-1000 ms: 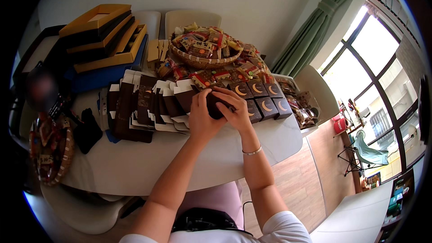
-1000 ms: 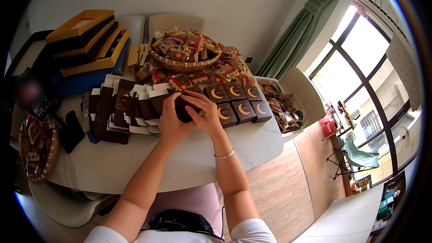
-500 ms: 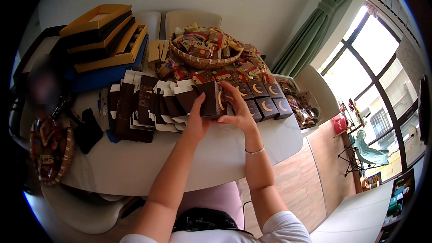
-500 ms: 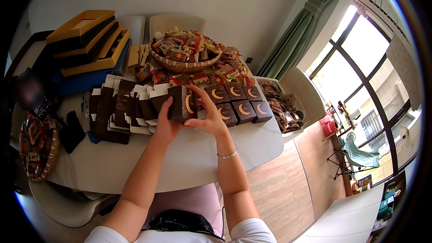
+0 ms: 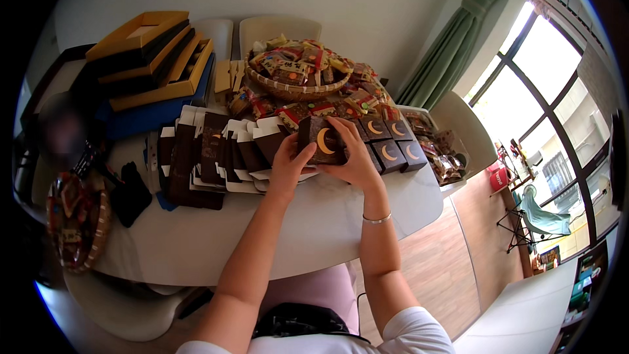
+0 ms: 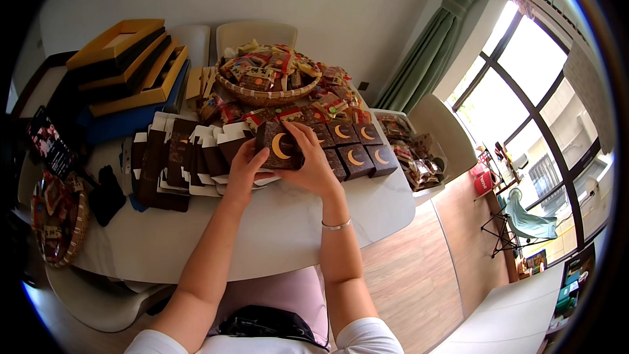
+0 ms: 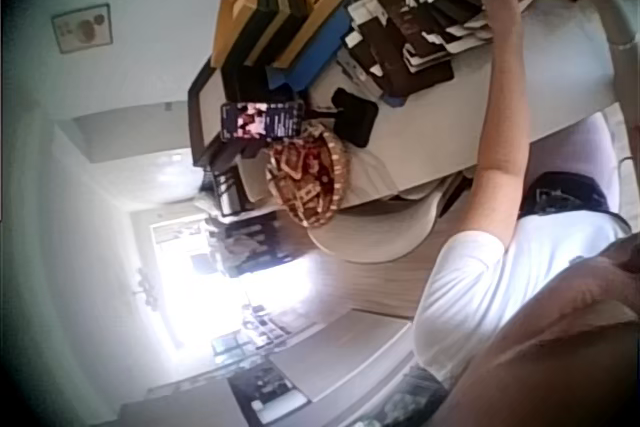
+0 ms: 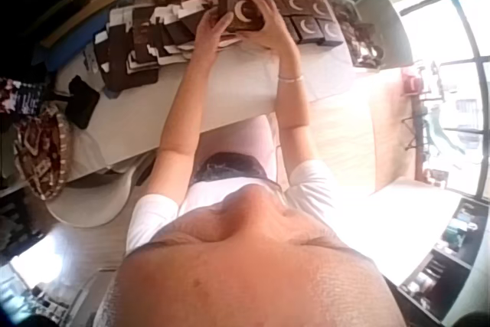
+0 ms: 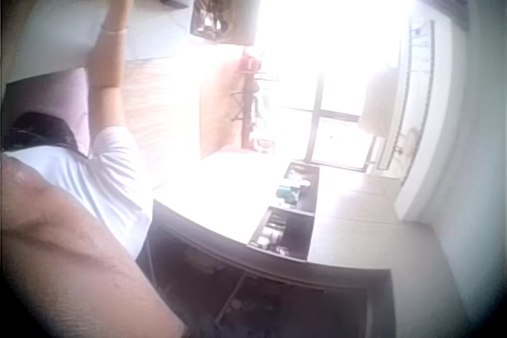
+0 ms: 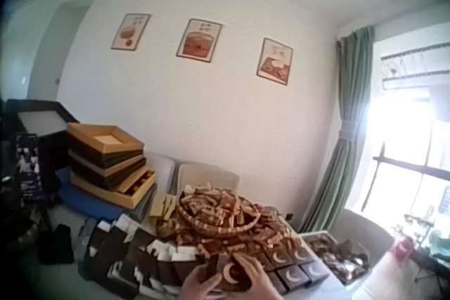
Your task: The person assembles small brown cardboard boxes by folding the flaps and closing them. They handle the boxes one at a time, picking them up from a stack, folding the sides, and placing the finished boxes into a neat pile on the table.
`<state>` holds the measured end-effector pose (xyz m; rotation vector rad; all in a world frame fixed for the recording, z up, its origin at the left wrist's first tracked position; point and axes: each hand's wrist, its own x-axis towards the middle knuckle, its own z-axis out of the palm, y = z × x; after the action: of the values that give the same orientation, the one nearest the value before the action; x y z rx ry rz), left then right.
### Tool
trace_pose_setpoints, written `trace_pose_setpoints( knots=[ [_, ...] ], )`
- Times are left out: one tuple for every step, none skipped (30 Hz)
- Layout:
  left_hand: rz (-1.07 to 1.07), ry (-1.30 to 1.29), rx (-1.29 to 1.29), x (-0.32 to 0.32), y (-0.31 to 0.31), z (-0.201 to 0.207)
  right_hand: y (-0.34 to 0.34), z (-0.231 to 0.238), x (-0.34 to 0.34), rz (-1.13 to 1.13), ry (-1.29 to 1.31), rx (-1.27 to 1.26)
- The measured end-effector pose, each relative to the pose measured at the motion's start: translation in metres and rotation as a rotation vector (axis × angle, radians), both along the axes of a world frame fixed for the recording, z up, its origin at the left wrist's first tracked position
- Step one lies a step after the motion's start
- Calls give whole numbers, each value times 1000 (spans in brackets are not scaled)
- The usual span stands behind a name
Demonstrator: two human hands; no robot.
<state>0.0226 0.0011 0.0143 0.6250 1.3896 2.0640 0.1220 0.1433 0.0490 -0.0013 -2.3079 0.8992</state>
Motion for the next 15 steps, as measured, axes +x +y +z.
trace_pose_setpoints(
  knots=[
    [7, 15, 20, -4, 1, -6, 3, 1, 1, 6, -5, 24],
    [14, 31, 40, -11, 5, -18, 8, 2, 4, -6, 11, -41],
    [17, 44, 62, -14, 6, -24, 17, 1, 8, -22, 25, -105],
    [96, 350, -140, -13, 7, -24, 27, 0, 13, -45, 38, -164],
    [175, 656, -341, -11, 6, -25, 37, -8, 15, 67, 105, -415],
    [261, 960, -547, -7, 4, -24, 43, -7, 19, 120, 96, -473],
    [256, 1067, -615, -3, 1, -23, 48, -6, 23, 173, 88, -531],
    [251, 1174, -683, 1, -2, -22, 52, -6, 28, 172, -3, -420],
    [248, 1282, -754, 3, -5, -19, 54, -5, 31, 174, -92, -309],
    [223, 1285, -819, 3, -5, -21, 55, -5, 32, 175, -180, -197],
    [198, 1288, -884, 2, -4, -24, 54, -6, 33, 169, -295, -153],
    [171, 1291, -947, 2, -4, -23, 52, -7, 34, 161, -408, -109],
    [180, 1279, -1020, 1, -5, -21, 50, -8, 35, 152, -521, -65],
    [190, 1267, -1092, 1, -7, -19, 48, -8, 35, 103, -618, -52],
    [200, 1250, -1164, 1, -8, -17, 44, -8, 32, 66, -643, -2]
  ],
)
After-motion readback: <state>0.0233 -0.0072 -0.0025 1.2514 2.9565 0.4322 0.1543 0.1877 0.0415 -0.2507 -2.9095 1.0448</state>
